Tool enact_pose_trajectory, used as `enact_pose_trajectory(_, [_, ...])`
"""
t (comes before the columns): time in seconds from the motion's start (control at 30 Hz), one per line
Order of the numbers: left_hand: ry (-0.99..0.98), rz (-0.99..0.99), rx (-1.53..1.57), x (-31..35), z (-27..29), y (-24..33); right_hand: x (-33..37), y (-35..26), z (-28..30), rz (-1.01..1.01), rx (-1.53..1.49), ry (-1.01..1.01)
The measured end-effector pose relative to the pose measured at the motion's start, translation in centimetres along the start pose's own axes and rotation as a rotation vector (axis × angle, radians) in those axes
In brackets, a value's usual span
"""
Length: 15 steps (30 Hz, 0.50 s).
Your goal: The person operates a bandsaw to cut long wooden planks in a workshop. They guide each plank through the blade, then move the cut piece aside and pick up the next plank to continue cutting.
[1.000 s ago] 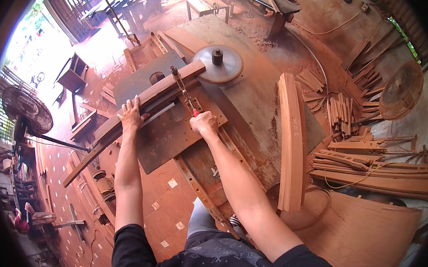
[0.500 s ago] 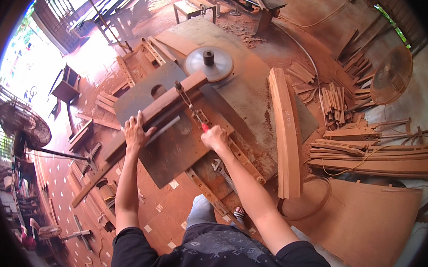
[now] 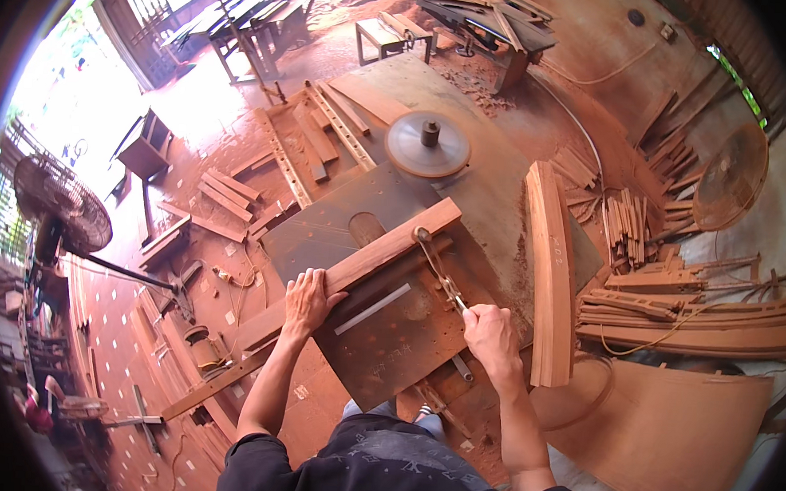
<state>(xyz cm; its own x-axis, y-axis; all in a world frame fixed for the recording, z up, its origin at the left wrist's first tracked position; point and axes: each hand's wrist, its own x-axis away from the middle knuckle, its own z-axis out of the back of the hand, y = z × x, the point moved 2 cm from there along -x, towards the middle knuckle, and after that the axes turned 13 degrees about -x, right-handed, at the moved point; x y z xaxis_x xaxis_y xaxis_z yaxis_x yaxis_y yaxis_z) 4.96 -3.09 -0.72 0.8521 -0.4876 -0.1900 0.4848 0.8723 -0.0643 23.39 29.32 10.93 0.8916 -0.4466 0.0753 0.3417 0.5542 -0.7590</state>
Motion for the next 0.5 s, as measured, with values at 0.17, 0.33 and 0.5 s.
enact_pose_trajectory(0.17, [-0.011,0.07,-0.121,3.7,2.1,-8.3,1.9,1.3,1.3,0.076,0.049,0.077])
enact_pose_trajectory(0.33, [0.24,0.312,-0.348,14.5,9.9,-16.7,6.2,-2.5,0.5,0.475,-0.019,0.214])
enact_pose_trajectory(0.5, [0.12,0.851,0.206,25.3,18.0,-13.0,13.1,-7.1,-6.0,0.613,-0.231,-0.195])
